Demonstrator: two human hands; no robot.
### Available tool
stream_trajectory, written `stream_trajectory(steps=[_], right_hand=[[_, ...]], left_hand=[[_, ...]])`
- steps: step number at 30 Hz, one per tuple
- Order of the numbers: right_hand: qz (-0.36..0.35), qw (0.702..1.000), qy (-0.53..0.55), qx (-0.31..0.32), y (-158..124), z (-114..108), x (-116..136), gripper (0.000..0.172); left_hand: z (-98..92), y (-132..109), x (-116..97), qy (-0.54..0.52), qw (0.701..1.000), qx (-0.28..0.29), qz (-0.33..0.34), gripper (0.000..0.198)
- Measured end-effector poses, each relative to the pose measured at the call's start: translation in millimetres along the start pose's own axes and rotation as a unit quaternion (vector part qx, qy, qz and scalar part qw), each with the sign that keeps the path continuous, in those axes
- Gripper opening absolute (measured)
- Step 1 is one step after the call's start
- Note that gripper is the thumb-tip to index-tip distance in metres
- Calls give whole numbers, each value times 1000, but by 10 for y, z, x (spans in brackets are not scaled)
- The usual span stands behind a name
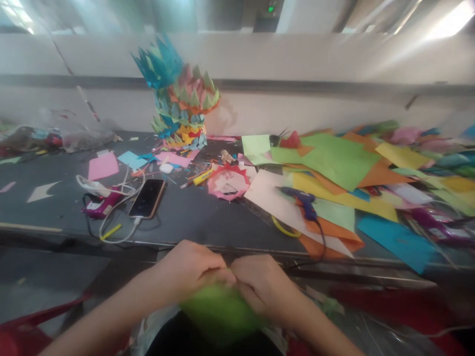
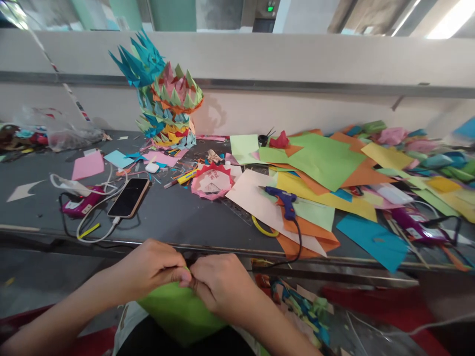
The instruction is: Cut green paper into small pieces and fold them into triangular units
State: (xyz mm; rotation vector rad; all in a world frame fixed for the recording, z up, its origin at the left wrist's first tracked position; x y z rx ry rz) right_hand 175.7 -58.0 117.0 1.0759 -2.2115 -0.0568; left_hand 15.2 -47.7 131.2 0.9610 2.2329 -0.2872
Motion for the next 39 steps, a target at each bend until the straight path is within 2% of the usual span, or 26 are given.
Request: stream_trajectory(steps=[3,7,11,14,19,23,25,26,28,29,30,32,33,36,39], right_hand=[[26,999,28,8,-93,62,-49,38],[90,994,55,15,-170,60,-80,37],[103,993,62,20,-141,-14,-35,42],[83,994,64,13,-113,-68,16,38],[81,994,51,-46,-192,-147,9,38],[100,991,27,-81,-311,-269,-68,39],[132,981,-4,-141,-345,-356,-116,41],[142,977,-17,-158,-343,-383,-131,42],[134,981,-32,-138,-285,-376,-134,40],[120,985,-31,-116,-234,-349,-123,40],[110,989,-26,-97,-174,-314,-109,41],[112,990,4,-85,-52,-249,-88,42],[125,988,27,-84,-1,-222,-89,42],[191,976,85,-52,65,-137,-148,42],[239,966,98,2,-33,-1,-267,48]], left_hand=[[19,-63,42,-21,999,24,-5,31],[78,-142,82,65,997,29,-8,36],[124,-150,37,145,987,26,72,39],[140,-130,11,130,986,14,103,41],[115,-176,64,27,999,17,30,36],[-7,-289,218,13,999,40,-10,31],[-103,-324,319,38,997,19,-60,29],[-150,-325,352,53,995,-9,-89,30],[-211,-280,341,80,986,-82,-119,31],[-215,-234,294,88,984,-113,-107,30],[-194,-174,229,92,985,-119,-86,29],[-111,-42,86,103,991,-84,-33,25],[-77,14,35,108,991,-71,-32,22],[-84,93,0,75,991,-86,-73,26],[-243,55,153,23,985,-119,-126,24]])
Point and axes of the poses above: each hand's wrist, its own y-axis towards the middle knuckle, its own z-axis out of the palm, x = y × z, the point moved 2 cm from there along y, towards the middle knuckle, and after that the axes turned 1 degree about -y, right-handed, at the moved point
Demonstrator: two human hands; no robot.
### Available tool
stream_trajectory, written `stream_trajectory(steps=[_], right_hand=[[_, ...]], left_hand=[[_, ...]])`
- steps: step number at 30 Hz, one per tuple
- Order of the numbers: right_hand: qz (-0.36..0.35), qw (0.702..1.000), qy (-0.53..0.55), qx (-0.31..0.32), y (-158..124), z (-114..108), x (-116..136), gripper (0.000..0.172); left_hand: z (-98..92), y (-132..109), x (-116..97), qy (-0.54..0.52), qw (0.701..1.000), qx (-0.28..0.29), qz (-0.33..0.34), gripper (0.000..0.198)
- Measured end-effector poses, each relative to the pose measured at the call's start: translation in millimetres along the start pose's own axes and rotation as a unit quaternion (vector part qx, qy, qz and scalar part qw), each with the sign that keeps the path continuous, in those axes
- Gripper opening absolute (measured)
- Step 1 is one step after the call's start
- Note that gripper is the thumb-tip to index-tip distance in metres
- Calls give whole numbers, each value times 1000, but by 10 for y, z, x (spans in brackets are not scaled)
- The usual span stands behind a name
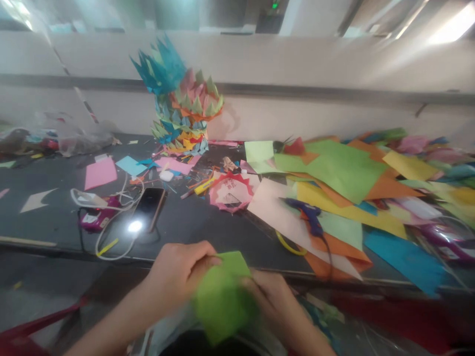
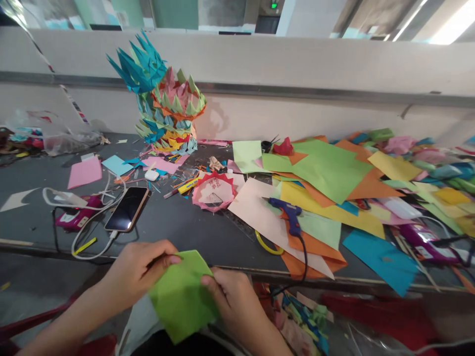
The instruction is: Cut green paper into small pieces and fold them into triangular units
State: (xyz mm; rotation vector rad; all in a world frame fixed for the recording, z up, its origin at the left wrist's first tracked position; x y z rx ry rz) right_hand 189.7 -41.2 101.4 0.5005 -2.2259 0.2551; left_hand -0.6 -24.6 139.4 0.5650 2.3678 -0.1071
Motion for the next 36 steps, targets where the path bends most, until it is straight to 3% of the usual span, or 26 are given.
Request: stream_trajectory(steps=[5,7,10,12,15,17,19,22,25,28,32,36], right_hand=[[47,995,29,79,-138,170,-430,44],[50,998,-23,39,-89,117,-588,41],[-10,981,-170,-96,180,-61,-754,38],[-43,956,-260,-130,418,-135,-840,41],[-28,929,-351,-111,636,-118,-963,60],[-30,924,-371,-87,603,-50,-1025,70],[-46,924,-373,-71,461,10,-1076,76],[-68,925,-370,-46,236,27,-1145,79],[-84,923,-374,-22,135,1,-1172,75],[-89,922,-376,-21,81,36,-1157,59],[-76,914,-393,-72,-101,148,-1170,41],[-76,903,-412,-94,-374,112,-1191,44]], left_hand=[[-235,233,604,47,990,-78,-104,30],[-189,432,823,39,994,-37,-98,30],[-3,763,968,77,995,52,-45,28],[140,912,925,141,989,43,-5,22],[397,877,726,209,978,-27,8,30],[635,696,576,209,978,-12,3,35],[867,481,461,196,980,11,-4,55],[1068,284,397,200,979,37,-10,72],[1049,296,421,190,980,58,-31,78],[954,384,465,177,980,75,-43,83],[868,423,551,155,984,90,-6,81],[768,394,654,98,989,106,42,79]])
Point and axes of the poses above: each hand's wrist, its own y-axis towards the middle knuckle, its own z-axis out of the palm, x = y × z, the point moved 2 cm from there along y, towards the middle knuckle, and after that the axes turned 1 degree about -y, right-handed, at the moved point
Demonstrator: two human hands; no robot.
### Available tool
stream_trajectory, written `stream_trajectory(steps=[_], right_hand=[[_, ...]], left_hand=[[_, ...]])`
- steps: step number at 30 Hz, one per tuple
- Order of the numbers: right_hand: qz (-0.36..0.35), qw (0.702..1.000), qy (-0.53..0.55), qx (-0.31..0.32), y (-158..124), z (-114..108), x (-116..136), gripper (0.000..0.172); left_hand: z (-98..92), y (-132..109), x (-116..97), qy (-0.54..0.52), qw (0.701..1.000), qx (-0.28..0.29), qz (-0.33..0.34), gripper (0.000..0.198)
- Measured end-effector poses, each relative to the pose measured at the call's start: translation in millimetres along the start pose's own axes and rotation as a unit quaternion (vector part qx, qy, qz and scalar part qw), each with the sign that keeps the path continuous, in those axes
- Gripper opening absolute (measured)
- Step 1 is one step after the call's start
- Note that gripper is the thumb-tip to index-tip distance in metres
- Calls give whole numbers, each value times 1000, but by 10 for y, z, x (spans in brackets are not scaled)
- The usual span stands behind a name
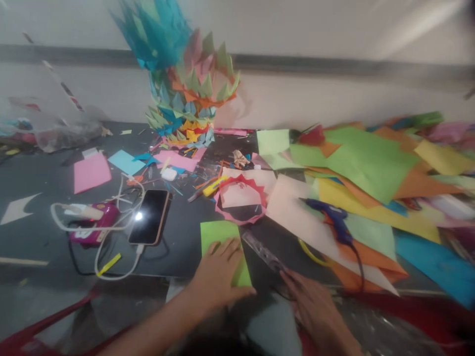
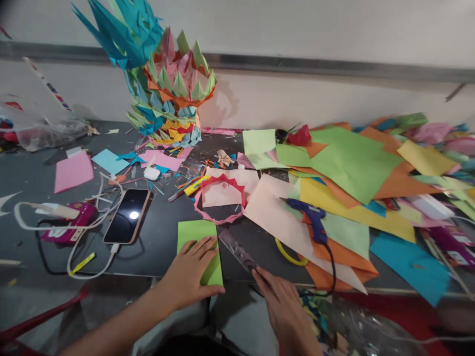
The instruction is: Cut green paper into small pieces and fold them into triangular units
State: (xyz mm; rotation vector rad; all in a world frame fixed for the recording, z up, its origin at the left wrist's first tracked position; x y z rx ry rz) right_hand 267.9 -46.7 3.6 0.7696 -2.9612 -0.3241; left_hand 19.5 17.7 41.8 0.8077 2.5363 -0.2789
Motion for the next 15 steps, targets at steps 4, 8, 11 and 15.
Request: stream_trajectory(steps=[4,8,11,15], right_hand=[[-14,998,-38,-57,-66,-275,-34,50],[-81,994,-41,-58,278,-427,-3,50],[-152,988,-24,-13,642,-350,1,53],[-227,972,16,58,939,-166,-58,56]], left_hand=[[-72,-97,54,-47,998,-13,31,62],[-39,-235,17,-23,998,-49,20,38],[42,-321,-70,-18,997,-76,30,25],[144,-354,-172,-19,992,-118,25,17]])
Point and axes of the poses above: each hand's wrist, its own y-axis towards the middle knuckle, its own z-axis out of the palm, x = y × z, the point moved 2 cm from there along y, towards the middle knuckle, and after that the axes turned 1 degree about -y, right-handed, at the moved point
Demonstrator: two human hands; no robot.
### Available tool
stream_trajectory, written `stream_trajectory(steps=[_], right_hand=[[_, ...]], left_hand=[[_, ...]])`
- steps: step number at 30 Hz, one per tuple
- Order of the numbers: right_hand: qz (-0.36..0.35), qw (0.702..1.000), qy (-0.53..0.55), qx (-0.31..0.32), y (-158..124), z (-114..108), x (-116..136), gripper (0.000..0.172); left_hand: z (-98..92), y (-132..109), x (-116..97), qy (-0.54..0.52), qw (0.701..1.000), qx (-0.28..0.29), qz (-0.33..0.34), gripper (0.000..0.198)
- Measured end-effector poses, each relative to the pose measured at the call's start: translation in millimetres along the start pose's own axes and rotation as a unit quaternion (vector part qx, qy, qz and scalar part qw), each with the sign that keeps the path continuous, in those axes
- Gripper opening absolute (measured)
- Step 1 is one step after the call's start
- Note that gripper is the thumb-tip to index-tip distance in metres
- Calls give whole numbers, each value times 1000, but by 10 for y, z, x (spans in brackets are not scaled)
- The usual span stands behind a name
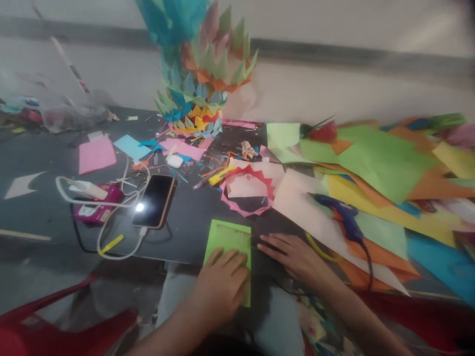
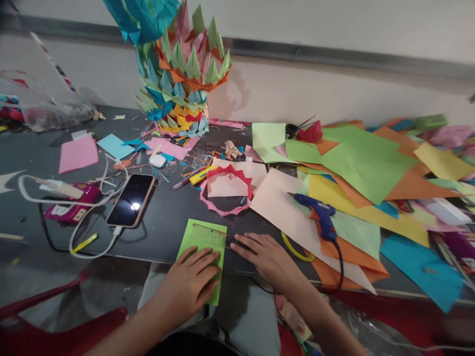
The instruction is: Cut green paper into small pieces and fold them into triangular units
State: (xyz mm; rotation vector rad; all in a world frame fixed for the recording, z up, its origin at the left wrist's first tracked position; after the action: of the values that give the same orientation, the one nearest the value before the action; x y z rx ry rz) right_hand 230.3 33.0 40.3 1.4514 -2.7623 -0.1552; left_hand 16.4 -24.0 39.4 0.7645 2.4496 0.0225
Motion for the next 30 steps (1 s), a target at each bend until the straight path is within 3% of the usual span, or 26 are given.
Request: stream_trajectory(steps=[7,13,18,24,30], right_hand=[[-7,999,52,12,14,17,-58,36],[61,990,96,-80,243,-62,92,29],[-7,993,101,-66,521,5,189,34],[142,982,15,-127,359,74,12,33],[59,989,70,-112,284,25,166,29]], left_hand=[[-2,90,52,46,996,-73,-21,23],[48,121,129,103,993,-55,-31,31],[139,120,26,136,986,-74,-58,31],[200,130,-111,139,978,-107,-111,35],[236,107,-99,130,978,-102,-126,36]])
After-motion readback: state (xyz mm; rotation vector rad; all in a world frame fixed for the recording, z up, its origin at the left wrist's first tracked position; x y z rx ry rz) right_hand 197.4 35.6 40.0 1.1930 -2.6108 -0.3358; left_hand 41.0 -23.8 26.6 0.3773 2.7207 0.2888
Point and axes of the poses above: each hand's wrist, its own y-axis towards the middle knuckle, its own z-axis out of the palm, x = y × z, the point moved 2 cm from there along y, towards the middle knuckle, and after that the axes turned 1 degree about -y, right-handed, at the moved point
